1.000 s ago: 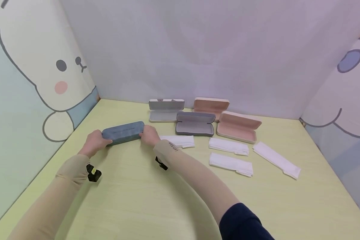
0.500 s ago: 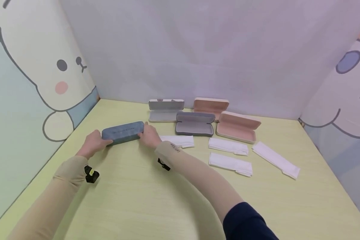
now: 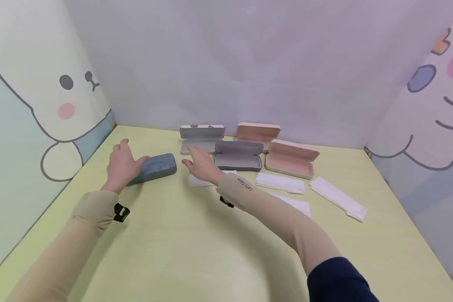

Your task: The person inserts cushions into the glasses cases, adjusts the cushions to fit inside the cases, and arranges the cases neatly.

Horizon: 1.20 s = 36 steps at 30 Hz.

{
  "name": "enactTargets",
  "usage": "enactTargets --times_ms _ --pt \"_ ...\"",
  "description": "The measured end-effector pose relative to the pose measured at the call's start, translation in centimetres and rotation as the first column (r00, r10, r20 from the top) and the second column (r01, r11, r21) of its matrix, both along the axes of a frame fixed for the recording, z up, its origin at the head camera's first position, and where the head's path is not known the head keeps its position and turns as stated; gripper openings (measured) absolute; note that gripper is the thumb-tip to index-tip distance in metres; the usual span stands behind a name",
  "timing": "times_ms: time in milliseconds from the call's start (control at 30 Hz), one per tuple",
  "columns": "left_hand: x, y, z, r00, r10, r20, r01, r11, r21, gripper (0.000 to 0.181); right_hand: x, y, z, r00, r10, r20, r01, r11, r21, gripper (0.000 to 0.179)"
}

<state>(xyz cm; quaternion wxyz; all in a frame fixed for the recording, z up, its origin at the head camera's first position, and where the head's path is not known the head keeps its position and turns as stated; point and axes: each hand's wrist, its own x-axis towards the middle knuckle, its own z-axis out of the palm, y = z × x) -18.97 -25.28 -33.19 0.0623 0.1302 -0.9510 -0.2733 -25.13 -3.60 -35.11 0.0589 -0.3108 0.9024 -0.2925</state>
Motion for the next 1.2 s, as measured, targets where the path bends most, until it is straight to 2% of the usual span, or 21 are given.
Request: enactTargets --times_ms 233,467,700,933,1200 --pt "-0.8 3.3 1.7 0.994 -0.063 -0.084 0.064 0.998 0.006 0.07 0.7 3.0 1.7 0.994 0.014 -0.112 -0.017 1.0 -0.025 0.057" --pt "-1.2 5.2 2.6 0.983 -0.148 -0.105 0.149 0.989 0.001 0.067 1.1 5.9 2.8 0.995 -0.024 -0.1 0.022 0.999 -0.023 0.06" --pt "-1.7 6.3 2.4 0.972 -0.212 -0.105 0.213 0.977 -0.003 0.066 1.0 8.2 3.1 0.992 -0.079 -0.093 0.077 0.997 -0.031 0.06" --pt "-2.2 7.6 1.8 0.952 -0.288 -0.103 0.29 0.957 -0.001 0.062 0.5 10.2 2.8 0.986 -0.124 -0.112 0.122 0.992 -0.032 0.058" --pt "-2.7 8.5 0.7 0.934 -0.356 -0.032 0.355 0.934 -0.037 0.066 0.2 11.7 2.5 0.984 -0.141 -0.11 0.142 0.99 0.004 0.06"
